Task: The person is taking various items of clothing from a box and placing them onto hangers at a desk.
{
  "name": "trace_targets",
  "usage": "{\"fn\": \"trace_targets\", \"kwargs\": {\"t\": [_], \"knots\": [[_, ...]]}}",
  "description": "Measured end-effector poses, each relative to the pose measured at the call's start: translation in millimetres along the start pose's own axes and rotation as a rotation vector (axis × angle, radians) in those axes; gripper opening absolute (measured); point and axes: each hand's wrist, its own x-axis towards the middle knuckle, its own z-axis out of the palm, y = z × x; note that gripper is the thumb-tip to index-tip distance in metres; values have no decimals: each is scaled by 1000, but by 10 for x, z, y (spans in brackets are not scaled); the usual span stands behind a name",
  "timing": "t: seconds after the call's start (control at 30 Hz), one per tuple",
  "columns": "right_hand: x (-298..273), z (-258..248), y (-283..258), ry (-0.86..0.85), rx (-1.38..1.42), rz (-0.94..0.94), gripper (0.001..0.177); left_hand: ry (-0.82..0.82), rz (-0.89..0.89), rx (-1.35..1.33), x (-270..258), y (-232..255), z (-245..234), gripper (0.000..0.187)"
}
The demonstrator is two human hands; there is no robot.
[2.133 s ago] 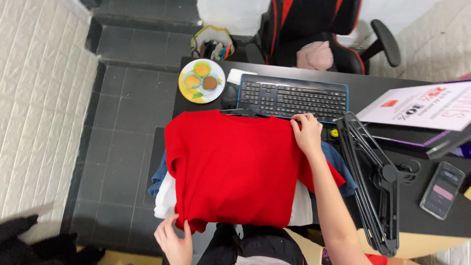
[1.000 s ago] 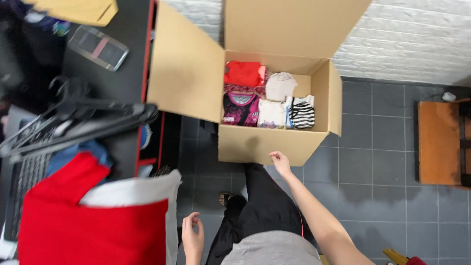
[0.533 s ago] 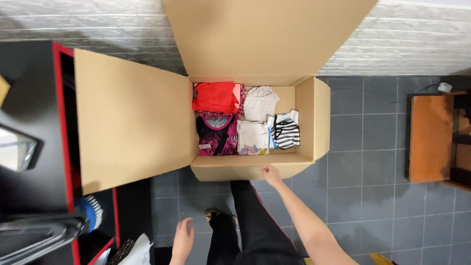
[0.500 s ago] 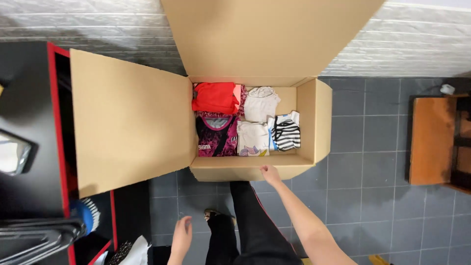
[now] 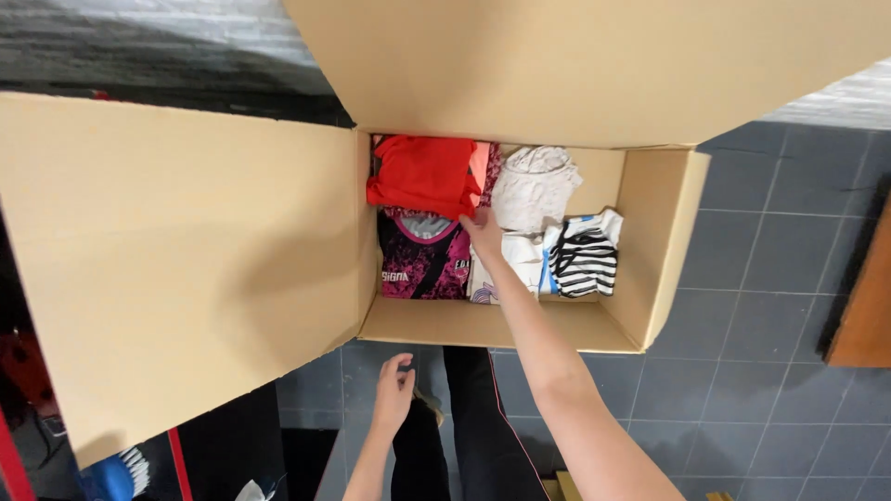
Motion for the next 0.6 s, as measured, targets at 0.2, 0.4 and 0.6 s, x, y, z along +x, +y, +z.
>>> {"fn": "trace_targets", "kwargs": {"t": [0.2,0.4,0.6], "knots": [[731,-31,754,-91,-525,-97,39,-29,-46,-11,162,214,26,29],[227,-486,1173,-423,-1344,0,102,-78,-144,14,259,127,90,29],[-128,-584,1671,-416,-1209,-34,28,-102,-150,54,292,33,223,29]]}}
